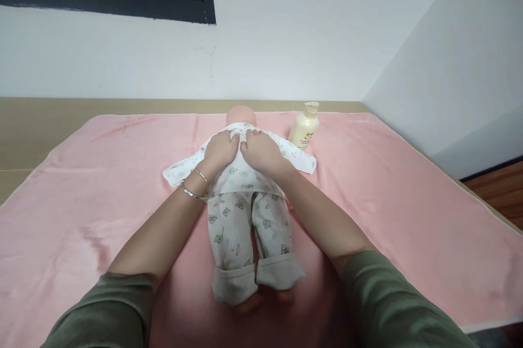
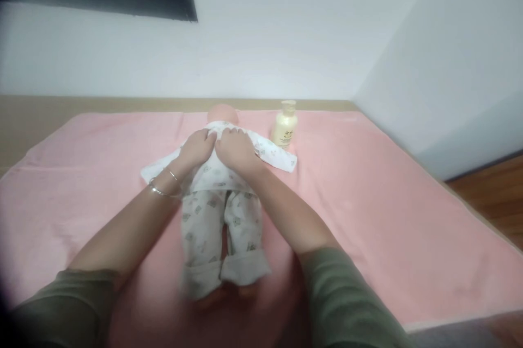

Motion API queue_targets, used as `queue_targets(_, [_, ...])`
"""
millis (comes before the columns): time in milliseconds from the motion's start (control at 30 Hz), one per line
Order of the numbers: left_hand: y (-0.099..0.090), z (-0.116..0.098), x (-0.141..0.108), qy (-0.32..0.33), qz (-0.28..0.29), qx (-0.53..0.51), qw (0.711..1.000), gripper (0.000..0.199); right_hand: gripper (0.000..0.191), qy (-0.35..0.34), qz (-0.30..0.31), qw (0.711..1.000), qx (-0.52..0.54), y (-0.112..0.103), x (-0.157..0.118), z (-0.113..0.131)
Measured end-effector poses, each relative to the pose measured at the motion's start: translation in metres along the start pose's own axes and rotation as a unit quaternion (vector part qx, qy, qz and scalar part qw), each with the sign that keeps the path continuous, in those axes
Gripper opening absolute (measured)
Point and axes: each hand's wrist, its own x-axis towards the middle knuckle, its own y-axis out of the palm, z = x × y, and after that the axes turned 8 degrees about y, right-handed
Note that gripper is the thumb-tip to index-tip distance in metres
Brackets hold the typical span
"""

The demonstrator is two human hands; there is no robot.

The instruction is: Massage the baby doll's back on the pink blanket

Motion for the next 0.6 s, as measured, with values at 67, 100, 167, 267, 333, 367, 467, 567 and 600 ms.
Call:
queue_targets(67, [-0.003,-0.01,-0.006,0.009,0.009,0.037,0.999,0.053,0.045,0.007,0.003,0.999,0.037,0.0,0.008,-0.008])
queue_targets(100, [-0.005,-0.015,-0.009,0.006,0.016,0.053,0.998,0.05,0.046,0.012,0.002,0.998,0.056,0.001,0.013,-0.014])
queue_targets(167, [-0.009,-0.025,-0.016,-0.004,0.035,0.065,0.997,0.044,0.05,0.015,-0.001,0.997,0.079,0.005,0.024,-0.024])
queue_targets(267, [-0.012,-0.027,-0.017,-0.007,0.044,0.048,0.998,0.04,0.055,0.013,-0.006,0.997,0.071,0.01,0.031,-0.029])
queue_targets(333, [-0.009,-0.019,-0.012,0.004,0.031,0.034,0.999,0.041,0.054,0.013,-0.011,0.999,0.043,0.012,0.026,-0.022])
queue_targets(367, [-0.006,-0.014,-0.008,0.014,0.022,0.023,0.999,0.042,0.053,0.015,-0.011,0.999,0.028,0.012,0.02,-0.016])
queue_targets(467, [0.004,0.002,0.004,0.042,-0.022,-0.023,0.999,0.045,0.052,0.014,-0.02,1.0,-0.013,0.01,0.002,0.001])
queue_targets(567, [0.008,0.005,0.007,0.045,-0.046,-0.031,0.997,0.046,0.052,-0.001,-0.029,0.999,-0.026,0.009,-0.004,0.007])
queue_targets(600, [0.008,0.002,0.005,0.049,-0.042,-0.019,0.998,0.046,0.051,-0.008,-0.026,0.999,-0.018,0.008,-0.001,0.004])
